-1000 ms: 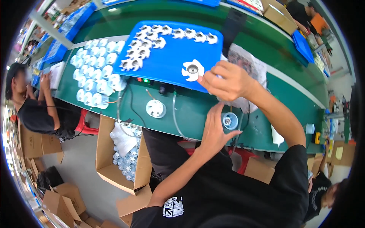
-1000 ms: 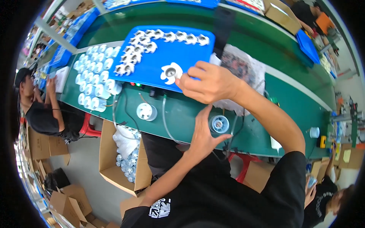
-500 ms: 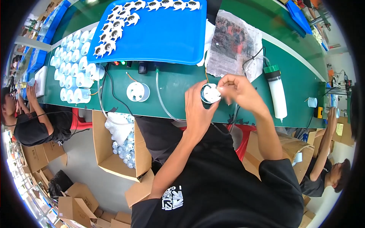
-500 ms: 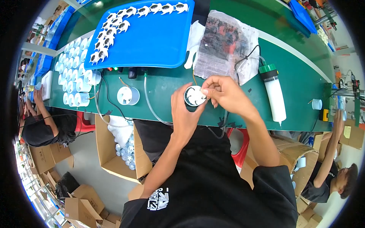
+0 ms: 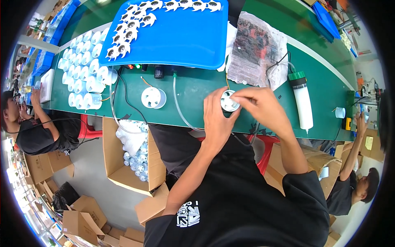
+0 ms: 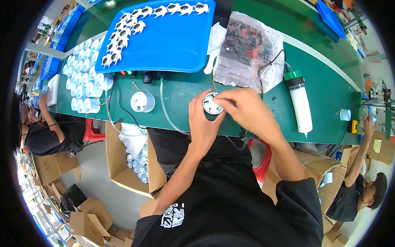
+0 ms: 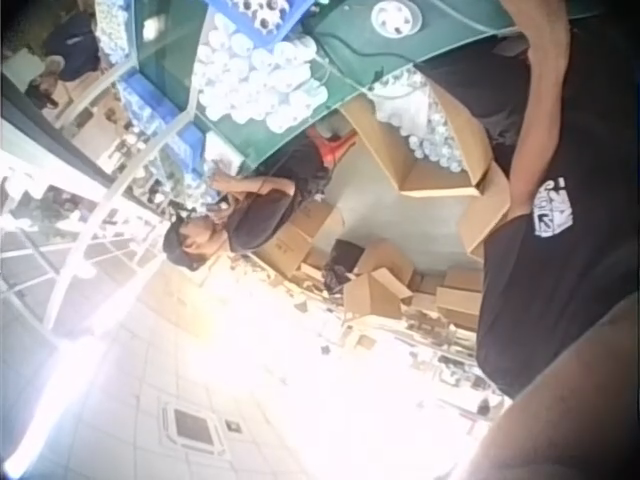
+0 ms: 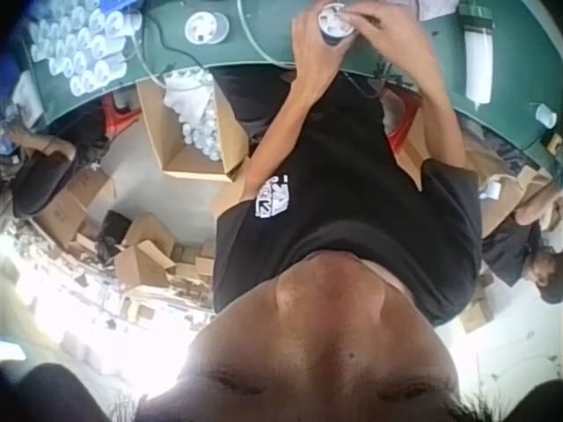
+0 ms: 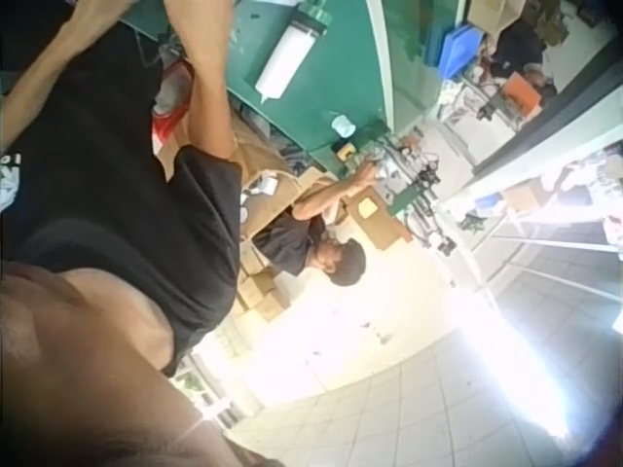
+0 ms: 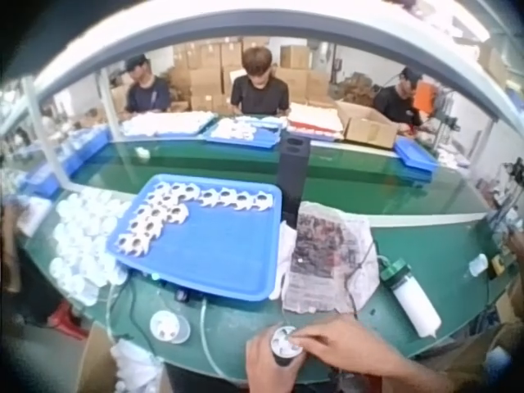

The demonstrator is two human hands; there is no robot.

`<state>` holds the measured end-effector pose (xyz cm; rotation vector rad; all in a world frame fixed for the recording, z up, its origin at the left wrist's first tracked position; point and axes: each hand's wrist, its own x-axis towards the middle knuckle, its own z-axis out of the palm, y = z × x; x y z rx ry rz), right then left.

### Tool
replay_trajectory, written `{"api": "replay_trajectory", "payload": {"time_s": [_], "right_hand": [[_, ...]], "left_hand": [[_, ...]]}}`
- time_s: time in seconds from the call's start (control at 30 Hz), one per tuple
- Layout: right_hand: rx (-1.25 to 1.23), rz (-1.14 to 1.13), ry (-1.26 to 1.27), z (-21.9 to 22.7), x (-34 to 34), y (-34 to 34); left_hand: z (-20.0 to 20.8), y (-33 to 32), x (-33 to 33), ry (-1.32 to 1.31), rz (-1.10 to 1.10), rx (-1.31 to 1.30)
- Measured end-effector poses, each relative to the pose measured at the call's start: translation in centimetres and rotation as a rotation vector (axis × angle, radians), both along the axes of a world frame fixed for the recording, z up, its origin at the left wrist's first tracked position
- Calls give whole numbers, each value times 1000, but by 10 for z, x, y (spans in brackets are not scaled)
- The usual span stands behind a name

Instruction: The person applies adhesive to small circular plastic housings using an adhesive dispenser, then inserts white components into the housings by hand at an assembly station.

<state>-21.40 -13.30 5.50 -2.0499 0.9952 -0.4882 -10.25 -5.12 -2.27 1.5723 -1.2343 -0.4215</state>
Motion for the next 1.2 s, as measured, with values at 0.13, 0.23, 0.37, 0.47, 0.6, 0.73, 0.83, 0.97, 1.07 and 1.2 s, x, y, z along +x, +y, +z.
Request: {"api": "replay_trajectory", "payload": {"time_s": [0.13,0.23,0.37,0.47,0.6,0.73,0.83,0.97,1.07,1.2], "right_hand": [[-62,94,243,18,10,3],[-19,-96,-71,23,7,4],[51,-301,-182,1,-27,-4],[60,-478,-117,-22,-61,2],[-51,-634,-87,-72,-87,18],[-228,-554,2,-85,-82,20],[-219,-539,26,-84,-80,19],[-225,-527,14,-85,-80,16],[-241,-528,36,-87,-81,16],[-313,-472,84,-94,-84,14]], "left_hand": [[-4,1,0,-24,-6,3],[-2,-1,0,-32,5,-3],[3,-2,0,-13,45,4],[2,0,1,-20,58,17],[4,3,5,68,-20,-1],[43,34,18,167,-113,93],[56,65,40,368,-28,107],[46,101,82,85,184,135],[48,107,98,-78,325,310],[28,96,121,-170,317,241]]}}
